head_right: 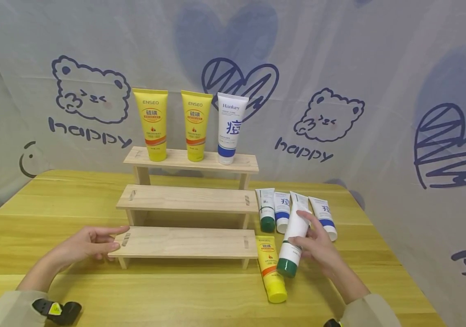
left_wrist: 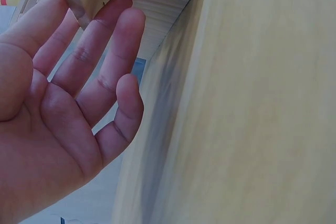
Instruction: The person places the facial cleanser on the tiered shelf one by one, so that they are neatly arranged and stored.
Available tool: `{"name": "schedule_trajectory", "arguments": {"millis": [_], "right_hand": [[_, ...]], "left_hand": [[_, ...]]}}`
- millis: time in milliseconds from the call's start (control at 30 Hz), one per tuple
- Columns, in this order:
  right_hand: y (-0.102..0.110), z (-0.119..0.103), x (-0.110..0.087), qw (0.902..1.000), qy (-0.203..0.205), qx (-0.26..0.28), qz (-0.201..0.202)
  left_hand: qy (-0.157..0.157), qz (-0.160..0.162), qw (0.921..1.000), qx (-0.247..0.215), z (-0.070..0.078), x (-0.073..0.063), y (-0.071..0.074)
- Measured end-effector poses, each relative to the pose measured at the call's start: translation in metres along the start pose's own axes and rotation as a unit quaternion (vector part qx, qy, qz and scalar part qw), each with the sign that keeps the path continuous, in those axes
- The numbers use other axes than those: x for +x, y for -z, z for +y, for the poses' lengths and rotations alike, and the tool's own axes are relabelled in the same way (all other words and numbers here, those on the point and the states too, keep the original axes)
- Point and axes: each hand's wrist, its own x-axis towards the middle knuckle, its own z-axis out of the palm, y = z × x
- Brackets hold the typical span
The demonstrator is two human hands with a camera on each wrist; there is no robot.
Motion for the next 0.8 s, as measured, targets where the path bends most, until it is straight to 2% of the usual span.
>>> {"name": "schedule_trajectory", "arguments": {"millis": [367, 633, 800], "right_hand": [[-0.015, -0.009, 0.005, 0.9969, 0.046, 0.062, 0.014], [-0.025, -0.019, 0.008, 0.9875, 0.074, 0.139, -0.013], [-0.032, -0.026, 0.012, 0.9836, 0.088, 0.157, -0.015]], "left_hand": [[0.0, -0.002, 1.0, -0.001, 0.0, 0.0, 0.0], [0.001, -0.002, 1.0, -0.002, -0.001, 0.0, 0.001], [0.002, -0.003, 1.0, -0.003, -0.001, 0.0, 0.001]]}}
